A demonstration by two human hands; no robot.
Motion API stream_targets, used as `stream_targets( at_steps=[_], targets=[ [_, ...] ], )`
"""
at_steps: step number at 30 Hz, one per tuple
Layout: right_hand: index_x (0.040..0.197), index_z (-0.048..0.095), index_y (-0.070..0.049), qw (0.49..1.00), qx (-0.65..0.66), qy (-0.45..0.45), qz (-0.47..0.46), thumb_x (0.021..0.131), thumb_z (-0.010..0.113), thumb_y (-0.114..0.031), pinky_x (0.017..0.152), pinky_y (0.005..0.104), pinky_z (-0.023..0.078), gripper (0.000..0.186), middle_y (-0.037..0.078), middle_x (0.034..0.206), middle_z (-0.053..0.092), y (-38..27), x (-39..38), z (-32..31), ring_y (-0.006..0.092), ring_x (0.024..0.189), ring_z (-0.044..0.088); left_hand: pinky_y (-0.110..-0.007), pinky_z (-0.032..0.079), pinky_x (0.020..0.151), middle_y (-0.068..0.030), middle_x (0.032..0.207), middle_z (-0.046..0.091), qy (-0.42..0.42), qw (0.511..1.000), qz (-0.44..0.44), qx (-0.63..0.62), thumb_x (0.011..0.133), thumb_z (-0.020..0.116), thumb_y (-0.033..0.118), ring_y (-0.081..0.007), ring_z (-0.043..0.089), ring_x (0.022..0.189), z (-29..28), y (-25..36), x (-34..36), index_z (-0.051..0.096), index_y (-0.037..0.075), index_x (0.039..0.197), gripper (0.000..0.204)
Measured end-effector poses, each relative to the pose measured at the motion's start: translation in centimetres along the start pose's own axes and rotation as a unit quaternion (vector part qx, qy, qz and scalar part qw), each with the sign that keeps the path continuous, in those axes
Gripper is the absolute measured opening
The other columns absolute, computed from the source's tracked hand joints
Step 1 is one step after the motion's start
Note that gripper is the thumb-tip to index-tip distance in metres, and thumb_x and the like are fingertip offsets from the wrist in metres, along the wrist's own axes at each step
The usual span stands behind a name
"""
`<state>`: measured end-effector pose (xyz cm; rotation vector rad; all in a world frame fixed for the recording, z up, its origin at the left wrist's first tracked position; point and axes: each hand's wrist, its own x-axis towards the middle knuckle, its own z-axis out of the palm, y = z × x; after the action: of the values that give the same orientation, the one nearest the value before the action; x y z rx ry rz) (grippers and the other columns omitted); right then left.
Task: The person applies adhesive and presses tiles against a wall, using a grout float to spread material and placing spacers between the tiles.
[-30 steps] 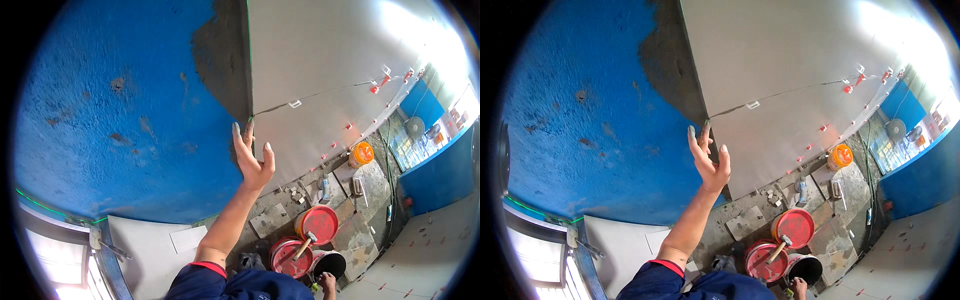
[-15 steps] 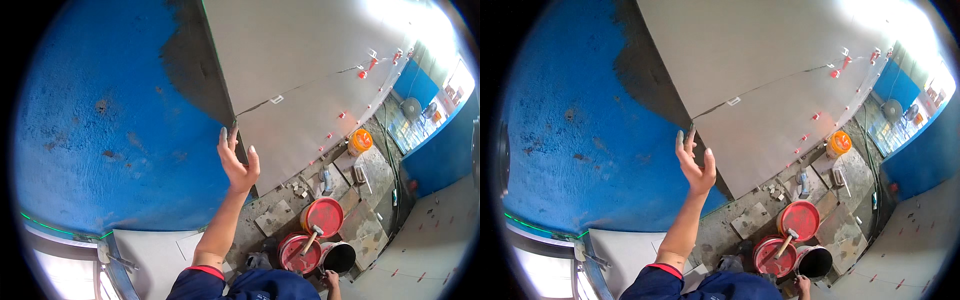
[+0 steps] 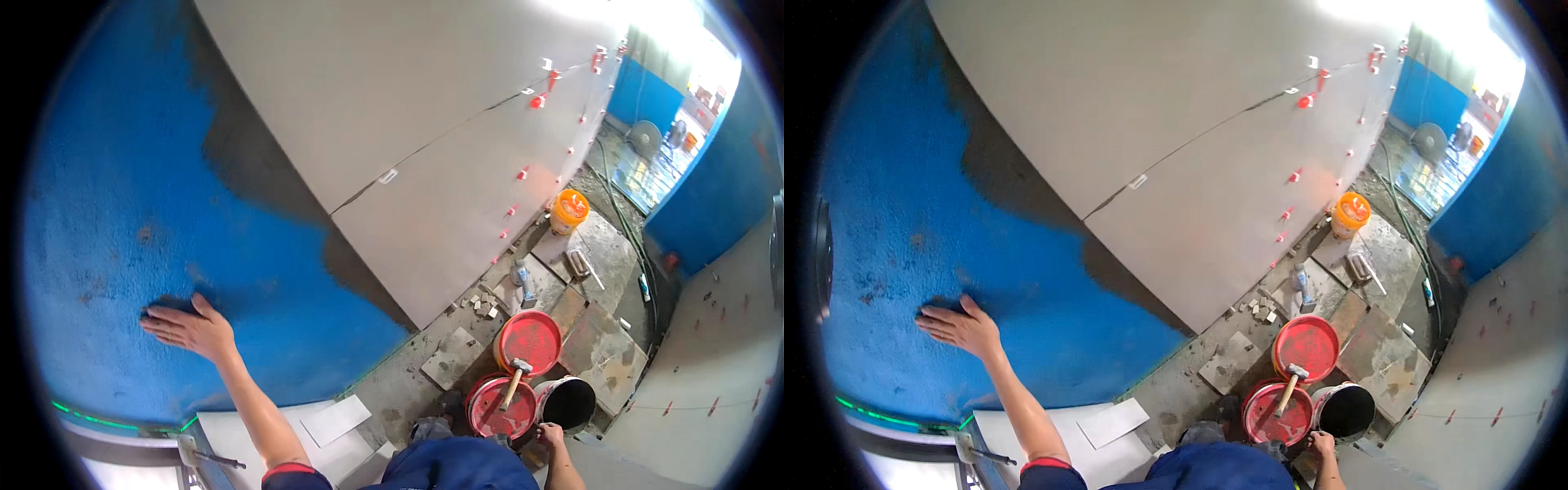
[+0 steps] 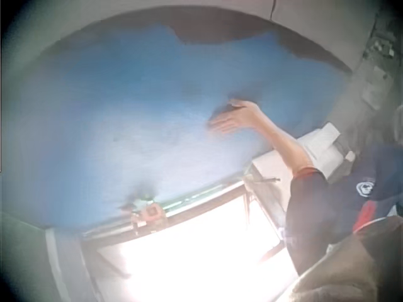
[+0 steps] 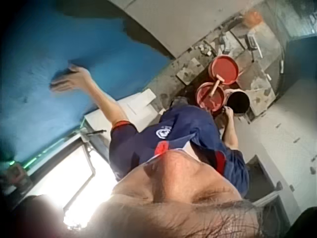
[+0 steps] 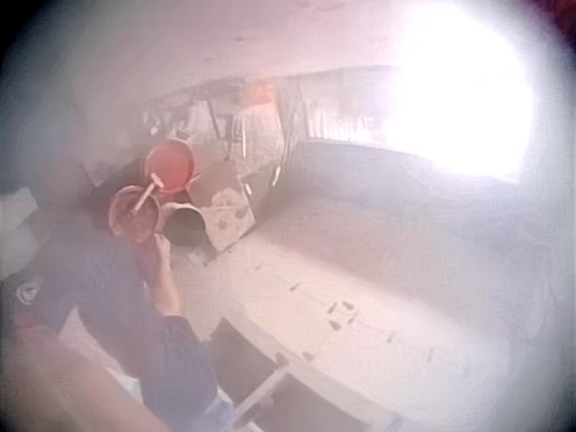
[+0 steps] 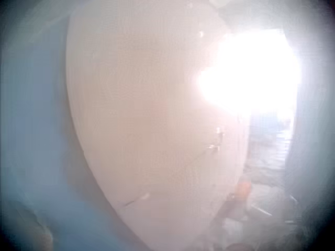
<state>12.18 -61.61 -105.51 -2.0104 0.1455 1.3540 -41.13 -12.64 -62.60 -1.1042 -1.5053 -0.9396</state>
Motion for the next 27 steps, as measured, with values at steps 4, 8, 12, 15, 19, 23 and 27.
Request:
stream_targets(
  at_steps=[4, 8, 12, 15, 19, 23, 27],
  targets=[
    [0.091, 0.063, 0.001, 0.996, 0.073, -0.032, -0.031, 0.092, 0.056, -0.01, 0.05, 0.0323, 0.049, 0.013, 0.007, 0.068, 0.058, 0.6, 3.5, 0.8, 0.0193, 0.054, 0.056, -0.061, 0.022, 0.112, -0.0338, 0.155, 0.012, -0.101, 0.994, 0.037, -0.01, 0.098, 0.047, 0.049, -0.0501, 0.017, 0.143, -1.3, -0.1, -5.0, 0.016, -0.003, 0.153, 0.081],
    [0.091, 0.063, 0.001, 0.976, -0.152, -0.044, -0.15, 0.09, 0.06, -0.009, 0.047, 0.0322, 0.047, 0.011, 0.007, 0.07, 0.06, -3.2, 4.8, 3.5, 0.0187, 0.054, 0.057, -0.055, 0.031, 0.11, -0.027, 0.154, 0.025, -0.119, 0.986, 0.083, 0.082, 0.099, 0.052, 0.041, -0.0441, 0.029, 0.14, -5.7, 2.8, -6.0, 0.033, 0.0, 0.148, 0.067],
    [0.096, 0.062, 0.003, 0.994, 0.004, -0.034, -0.1, 0.09, 0.061, -0.011, 0.047, 0.0301, 0.047, 0.015, 0.008, 0.072, 0.06, -6.0, 2.1, 5.8, 0.0193, 0.056, 0.059, -0.038, 0.048, 0.096, -0.0198, 0.123, 0.061, -0.371, 0.785, -0.048, -0.494, 0.098, 0.056, 0.019, -0.0265, 0.06, 0.111, -8.6, 11.1, -5.7, 0.065, -0.003, 0.115, 0.029],
    [0.096, 0.062, 0.004, 0.993, 0.079, -0.036, -0.082, 0.09, 0.06, -0.01, 0.046, 0.0311, 0.047, 0.015, 0.009, 0.072, 0.059, -5.6, 0.7, 5.5, 0.0202, 0.057, 0.059, -0.032, 0.052, 0.084, -0.0094, 0.094, 0.069, -0.5, 0.419, -0.307, -0.693, 0.098, 0.06, 0.022, -0.018, 0.067, 0.086, -5.8, 20.9, -6.6, 0.068, -0.002, 0.104, 0.027],
    [0.09, 0.059, 0.002, 0.989, 0.119, -0.047, -0.078, 0.091, 0.059, -0.009, 0.046, 0.0327, 0.046, 0.01, 0.01, 0.071, 0.057, -2.0, 0.1, 5.4, 0.0203, 0.057, 0.058, -0.027, 0.049, 0.073, -0.008, 0.09, 0.069, -0.493, 0.398, -0.35, -0.69, 0.099, 0.056, 0.036, -0.015, 0.066, 0.077, -2.6, 27.2, -3.2, 0.066, 0.001, 0.1, 0.036],
    [0.084, 0.06, -0.002, 0.991, 0.122, 0.029, -0.055, 0.091, 0.057, -0.012, 0.046, 0.0312, 0.045, 0.012, 0.006, 0.066, 0.058, 4.3, -1.1, 0.2, 0.0169, 0.051, 0.055, -0.028, 0.049, 0.064, -0.0096, 0.089, 0.069, -0.472, 0.298, -0.399, -0.728, 0.101, 0.05, 0.036, -0.0149, 0.065, 0.073, -1.5, 33.8, -2.7, 0.061, 0.002, 0.098, 0.036],
    [0.086, 0.059, -0.003, 0.979, 0.162, 0.121, 0.036, 0.088, 0.06, -0.01, 0.045, 0.0324, 0.047, 0.007, 0.007, 0.065, 0.058, 11.3, -4.1, -2.4, 0.0187, 0.048, 0.054, -0.028, 0.056, 0.065, -0.0152, 0.092, 0.07, -0.408, 0.314, -0.461, -0.722, 0.101, 0.041, 0.027, -0.0214, 0.069, 0.076, 0.7, 33.7, -3.6, 0.059, -0.003, 0.109, 0.036]
  ],
)
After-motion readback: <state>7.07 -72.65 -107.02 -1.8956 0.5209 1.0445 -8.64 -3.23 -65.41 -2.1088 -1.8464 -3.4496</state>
